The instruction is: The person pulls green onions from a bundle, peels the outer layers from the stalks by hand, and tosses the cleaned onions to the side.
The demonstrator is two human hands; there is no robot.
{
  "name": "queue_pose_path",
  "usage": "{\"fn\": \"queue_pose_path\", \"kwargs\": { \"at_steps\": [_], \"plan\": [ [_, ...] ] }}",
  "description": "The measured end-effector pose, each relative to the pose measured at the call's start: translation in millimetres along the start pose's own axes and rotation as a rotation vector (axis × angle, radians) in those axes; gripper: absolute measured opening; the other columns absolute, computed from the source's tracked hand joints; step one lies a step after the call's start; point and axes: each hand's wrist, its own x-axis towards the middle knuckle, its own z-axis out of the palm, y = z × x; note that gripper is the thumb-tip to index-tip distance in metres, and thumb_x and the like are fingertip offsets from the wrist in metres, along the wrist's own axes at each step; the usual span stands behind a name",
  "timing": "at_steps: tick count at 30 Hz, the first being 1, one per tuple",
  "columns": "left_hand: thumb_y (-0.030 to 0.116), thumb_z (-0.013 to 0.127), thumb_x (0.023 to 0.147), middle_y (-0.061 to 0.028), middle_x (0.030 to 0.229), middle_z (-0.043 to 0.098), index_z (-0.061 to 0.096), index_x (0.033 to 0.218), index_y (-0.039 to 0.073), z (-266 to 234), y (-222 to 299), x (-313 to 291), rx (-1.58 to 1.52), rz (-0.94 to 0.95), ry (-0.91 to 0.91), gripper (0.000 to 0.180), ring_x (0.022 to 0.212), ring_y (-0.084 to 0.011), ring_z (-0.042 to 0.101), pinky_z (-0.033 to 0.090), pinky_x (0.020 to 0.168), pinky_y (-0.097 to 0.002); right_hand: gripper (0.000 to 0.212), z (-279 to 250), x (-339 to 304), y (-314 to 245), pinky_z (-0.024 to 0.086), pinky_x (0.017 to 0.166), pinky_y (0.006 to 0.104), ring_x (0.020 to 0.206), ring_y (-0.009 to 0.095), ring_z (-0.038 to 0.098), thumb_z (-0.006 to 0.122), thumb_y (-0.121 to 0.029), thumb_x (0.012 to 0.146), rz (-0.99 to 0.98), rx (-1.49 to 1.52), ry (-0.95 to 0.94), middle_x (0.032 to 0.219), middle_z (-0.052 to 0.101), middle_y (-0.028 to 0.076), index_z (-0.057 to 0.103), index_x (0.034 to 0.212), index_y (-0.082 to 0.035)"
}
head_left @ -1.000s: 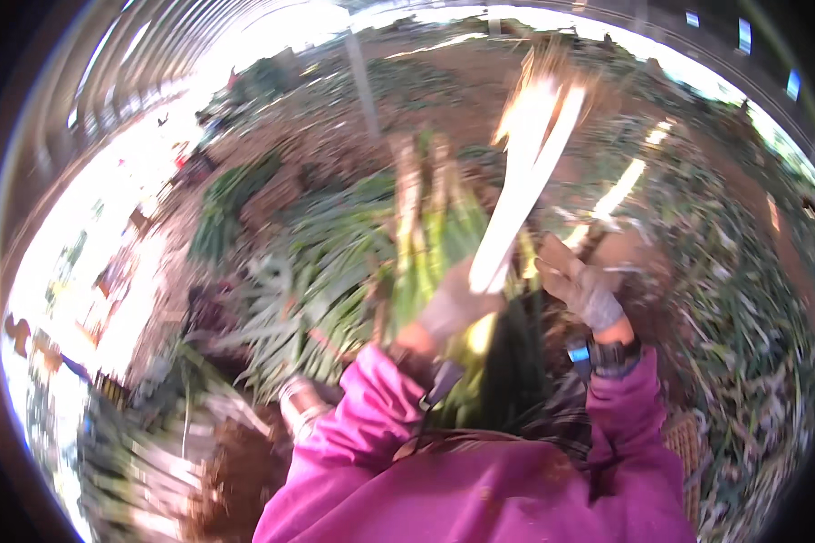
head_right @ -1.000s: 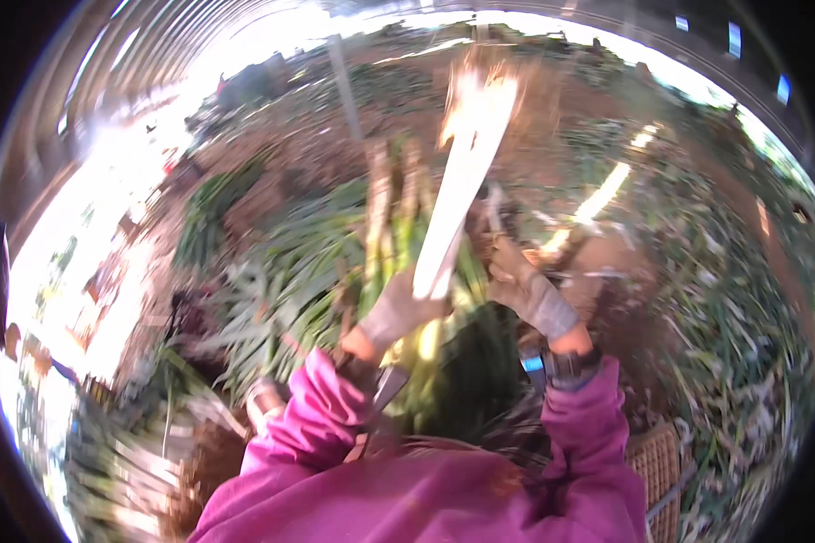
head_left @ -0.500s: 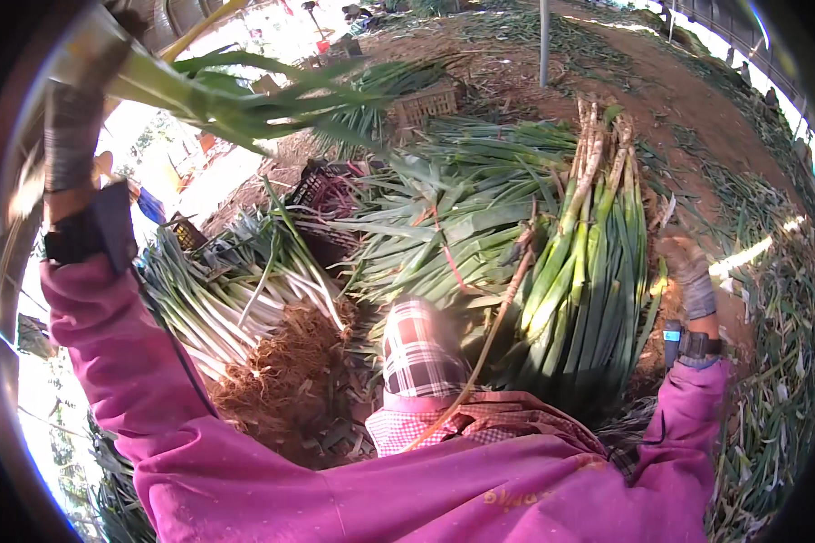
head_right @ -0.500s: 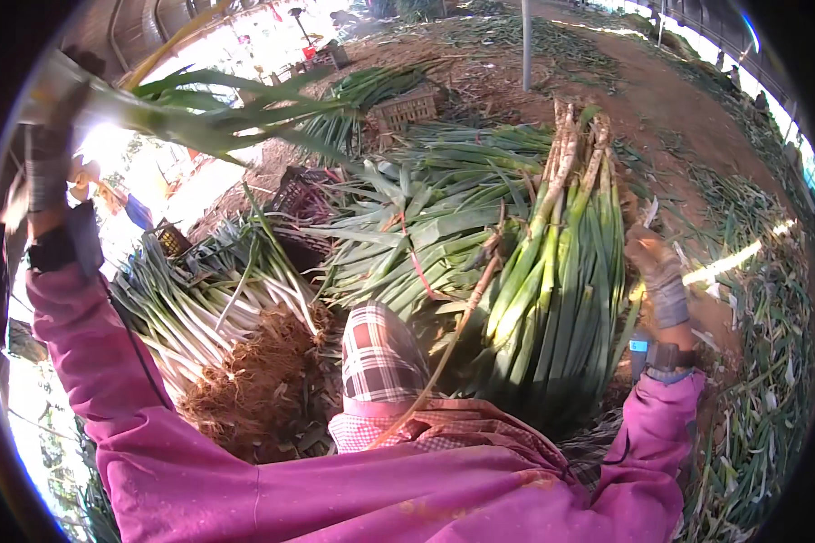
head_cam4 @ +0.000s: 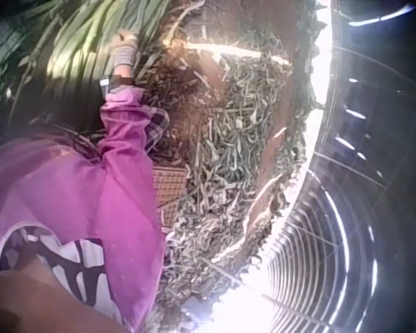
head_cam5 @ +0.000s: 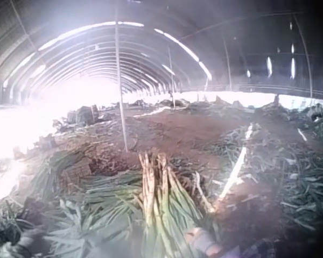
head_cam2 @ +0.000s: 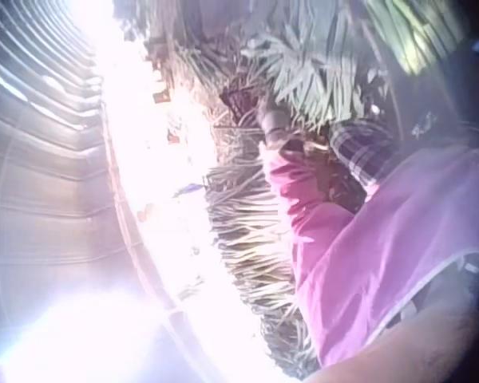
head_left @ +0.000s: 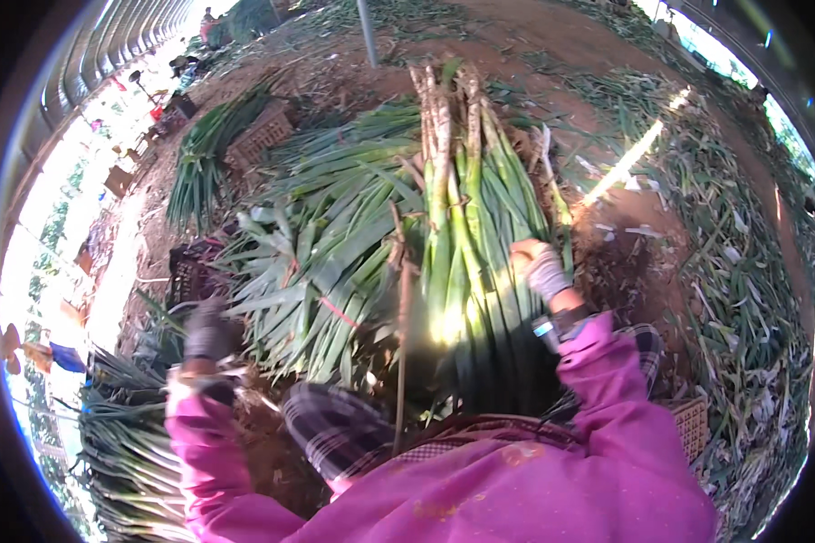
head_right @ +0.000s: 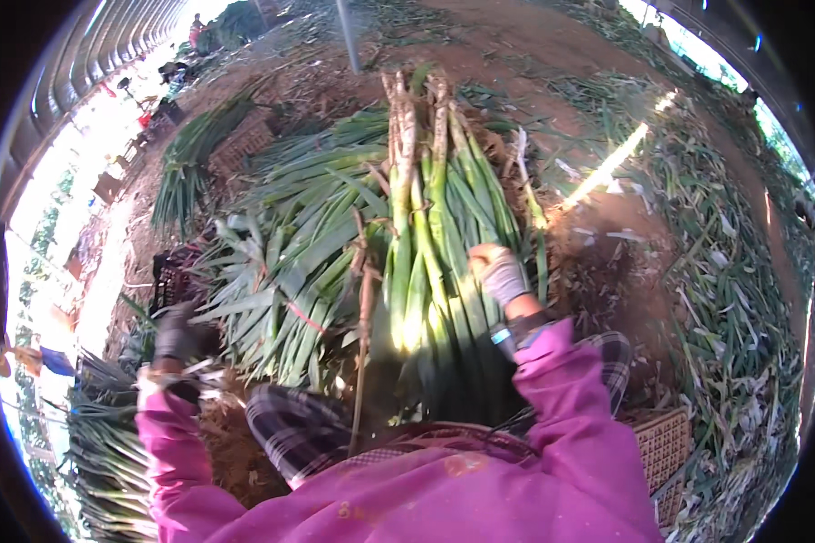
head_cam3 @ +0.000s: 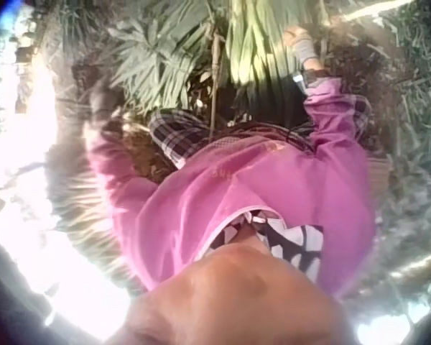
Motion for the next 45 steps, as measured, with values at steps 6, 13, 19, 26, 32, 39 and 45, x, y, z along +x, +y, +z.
{"fn": "queue_pose_path", "kwargs": {
  "at_steps": [6,13,19,26,32,39,45],
  "plan": [
    [0.05,0.076,0.061,-0.0164,0.138,0.033,0.01,0.141,0.006,92,315,24,0.041,-0.105,-0.349,0.113,0.126,-0.0334,0.037,0.036,0.1,-0.0431,0.035,94,16,-46,0.047,0.078,0.039,0.086,0.032,0.06,0.066,-0.019,0.073,0.196,-0.196,0.079,0.101,0.062,0.018,0.059,0.105,-0.005],
    [0.02,0.08,0.061,-0.0209,0.112,0.051,0.035,0.125,0.0,116,287,2,-0.337,-0.153,-0.156,0.081,0.097,-0.0385,0.055,0.047,0.084,-0.0411,0.053,84,45,-55,0.048,0.08,0.0386,0.085,0.036,0.062,0.069,-0.036,0.07,0.491,-0.192,-0.342,0.095,0.062,0.026,0.057,0.11,-0.003],
    [0.02,0.065,0.073,-0.0269,0.112,0.051,0.027,0.135,0.001,48,318,-92,-0.452,0.265,-0.266,0.075,0.097,-0.039,0.056,0.046,0.079,-0.0447,0.05,46,17,-37,0.047,0.087,0.0357,0.097,0.033,0.06,0.07,-0.026,0.065,0.47,0.024,-0.157,0.104,0.062,0.022,0.059,0.108,-0.002],
    [0.026,0.066,0.073,-0.0247,0.105,0.056,0.03,0.133,-0.004,55,342,-108,-0.446,0.425,-0.364,0.076,0.092,-0.0388,0.058,0.047,0.078,-0.0433,0.057,69,0,-7,0.045,0.086,0.0354,0.094,0.028,0.059,0.071,-0.014,0.07,0.39,0.272,-0.105,0.099,0.062,0.017,0.047,0.121,-0.008],
    [0.023,0.065,0.075,-0.0259,0.103,0.058,0.034,0.131,-0.003,35,339,-107,-0.675,0.324,-0.557,0.07,0.094,-0.0384,0.059,0.048,0.078,-0.0423,0.082,51,-5,-32,0.045,0.087,0.0379,0.097,0.032,0.056,0.077,-0.011,0.058,0.29,0.134,-0.056,0.102,0.057,0.017,0.036,0.129,-0.005],
    [0.02,0.063,0.074,-0.026,0.098,0.058,0.033,0.133,-0.003,31,344,-109,-0.736,0.379,-0.585,0.069,0.092,-0.0381,0.06,0.048,0.077,-0.0418,0.079,47,-15,-19,0.046,0.084,0.0407,0.097,0.033,0.055,0.075,-0.01,0.062,0.102,0.016,0.098,0.111,0.056,0.017,0.037,0.131,-0.01],
    [0.016,0.063,0.073,-0.0246,0.093,0.06,0.033,0.135,0.001,29,351,-109,-0.778,0.313,-0.658,0.07,0.088,-0.0369,0.061,0.048,0.076,-0.0398,0.078,24,-19,-37,0.042,0.09,0.0435,0.102,0.037,0.052,0.069,-0.014,0.068,0.11,-0.215,0.011,0.116,0.053,0.018,0.029,0.136,-0.011]
  ]
}}
